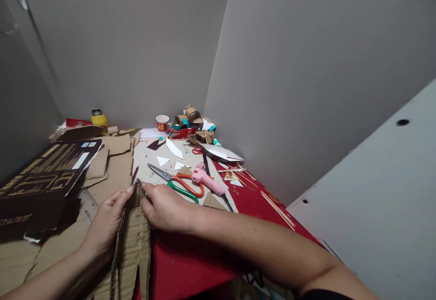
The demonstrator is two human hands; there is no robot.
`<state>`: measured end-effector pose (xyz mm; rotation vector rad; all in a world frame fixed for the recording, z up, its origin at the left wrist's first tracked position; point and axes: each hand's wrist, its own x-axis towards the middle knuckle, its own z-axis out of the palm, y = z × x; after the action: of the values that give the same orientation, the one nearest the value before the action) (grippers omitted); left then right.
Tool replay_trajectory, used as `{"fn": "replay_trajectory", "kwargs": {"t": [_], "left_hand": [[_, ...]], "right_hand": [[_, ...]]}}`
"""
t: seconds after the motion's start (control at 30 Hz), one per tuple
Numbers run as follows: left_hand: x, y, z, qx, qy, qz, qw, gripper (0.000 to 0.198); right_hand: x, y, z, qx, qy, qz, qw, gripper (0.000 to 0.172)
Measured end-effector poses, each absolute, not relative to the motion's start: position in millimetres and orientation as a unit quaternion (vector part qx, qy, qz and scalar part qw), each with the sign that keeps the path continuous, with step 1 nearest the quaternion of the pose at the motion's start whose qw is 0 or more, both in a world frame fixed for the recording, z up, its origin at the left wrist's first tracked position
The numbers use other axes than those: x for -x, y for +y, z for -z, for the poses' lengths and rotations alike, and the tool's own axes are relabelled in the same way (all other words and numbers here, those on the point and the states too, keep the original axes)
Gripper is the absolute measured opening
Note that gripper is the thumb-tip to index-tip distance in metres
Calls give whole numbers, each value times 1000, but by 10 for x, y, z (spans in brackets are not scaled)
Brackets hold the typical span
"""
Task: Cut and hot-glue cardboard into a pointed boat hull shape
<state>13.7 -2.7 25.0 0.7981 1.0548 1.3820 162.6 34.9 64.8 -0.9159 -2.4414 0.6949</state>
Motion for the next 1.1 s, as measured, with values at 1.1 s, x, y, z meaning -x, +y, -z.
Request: {"fn": "replay_trajectory", "kwargs": {"t": [1.1], "left_hand": [[-158, -37, -339, -382, 482, -555, 560, 34]], "right_hand": [[-1732, 280, -612, 374, -837, -286, 279, 24]]}}
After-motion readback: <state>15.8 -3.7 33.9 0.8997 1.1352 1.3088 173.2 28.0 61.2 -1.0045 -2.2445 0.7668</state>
